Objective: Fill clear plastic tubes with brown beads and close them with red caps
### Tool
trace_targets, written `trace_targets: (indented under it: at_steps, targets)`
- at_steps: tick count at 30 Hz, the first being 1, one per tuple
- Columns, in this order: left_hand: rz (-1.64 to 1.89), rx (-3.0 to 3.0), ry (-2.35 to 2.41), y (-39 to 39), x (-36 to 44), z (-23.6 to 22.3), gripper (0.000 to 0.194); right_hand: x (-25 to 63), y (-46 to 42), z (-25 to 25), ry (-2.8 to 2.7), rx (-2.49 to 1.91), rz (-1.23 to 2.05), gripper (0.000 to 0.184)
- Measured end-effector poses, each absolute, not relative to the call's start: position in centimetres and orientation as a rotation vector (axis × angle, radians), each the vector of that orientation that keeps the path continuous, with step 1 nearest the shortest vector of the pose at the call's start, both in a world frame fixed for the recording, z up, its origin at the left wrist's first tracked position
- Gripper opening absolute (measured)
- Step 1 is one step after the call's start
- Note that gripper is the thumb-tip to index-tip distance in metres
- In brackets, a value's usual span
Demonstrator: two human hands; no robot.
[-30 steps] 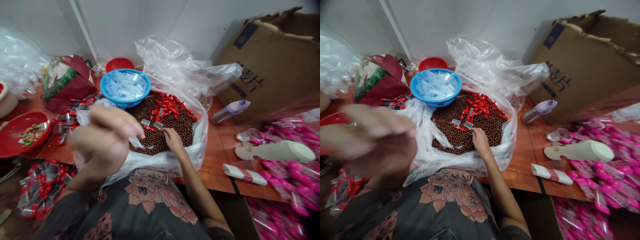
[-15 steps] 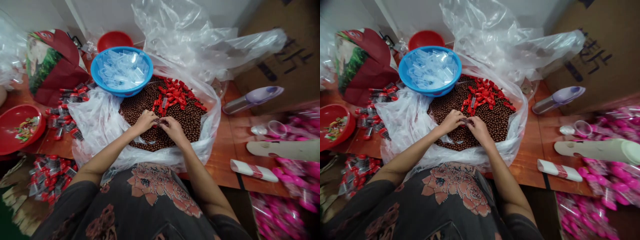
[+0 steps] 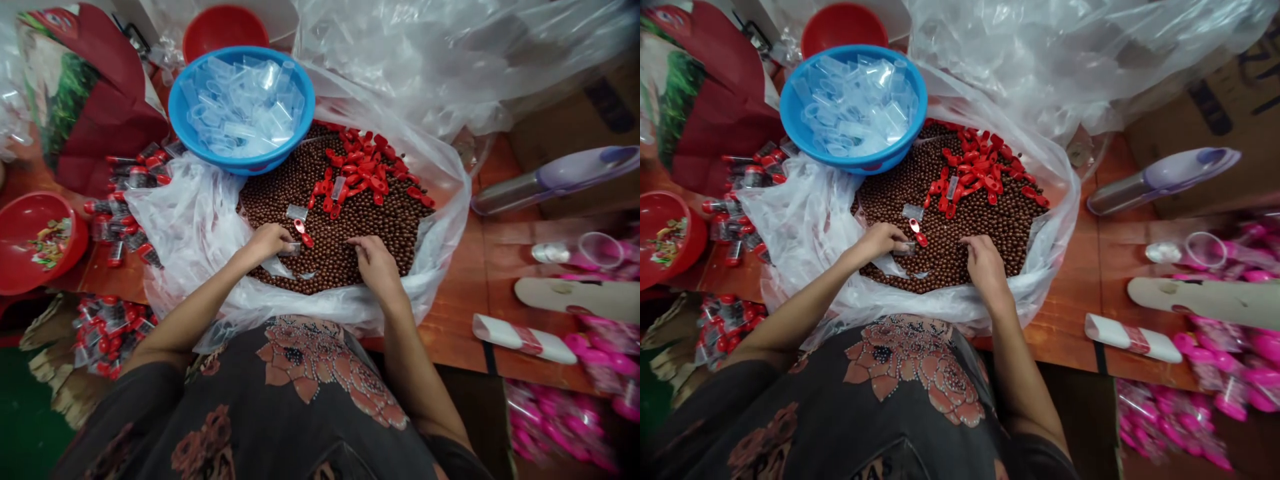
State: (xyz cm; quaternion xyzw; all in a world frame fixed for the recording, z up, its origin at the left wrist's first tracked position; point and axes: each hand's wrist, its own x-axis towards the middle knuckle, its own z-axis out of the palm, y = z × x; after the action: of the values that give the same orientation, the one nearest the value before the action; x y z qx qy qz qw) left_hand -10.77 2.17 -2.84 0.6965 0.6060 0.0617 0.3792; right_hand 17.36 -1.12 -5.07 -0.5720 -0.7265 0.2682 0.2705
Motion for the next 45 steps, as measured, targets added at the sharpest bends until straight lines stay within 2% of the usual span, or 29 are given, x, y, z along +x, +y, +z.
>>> trace_targets:
  at_steps: [9, 18, 23, 31, 36, 41, 45]
  targets:
    - [0.253, 1.749, 1.36, 3.6, -4.0, -4.2, 0.019, 19.7, -2.5, -4.8, -1.808, -1.553, 0.708, 0.034]
    - [0.449, 1.404, 1.205, 3.1, -1.1, -4.7, 0.015, 20.4, -2.8, -5.3, -1.672, -1.53, 0.779, 0.035]
    - [0.555, 1.058, 1.11, 2.7, -1.9, -5.1, 0.014, 20.3, -2.4, -5.3, -1.653, -1.508, 0.783, 0.036]
    - [0.672, 0.91, 1.035, 0.2, -5.7, -2.9, 0.034, 17.9, 0.1, -4.0, -1.885, -1.45, 0.748, 0.036]
    - [0.792, 0.864, 1.083, -1.9, -8.7, -1.6, 0.039, 14.3, 2.7, -4.1, -2.138, -1.293, 0.73, 0.032]
    - [0.938, 0.793, 1.15, -3.1, -10.0, -1.3, 0.038, 10.8, 4.8, -5.5, -2.279, -1.235, 0.519, 0.03]
    - [0.959, 0.759, 1.138, -3.4, -9.9, -1.6, 0.037, 10.2, 5.4, -6.2, -2.329, -1.223, 0.487, 0.019]
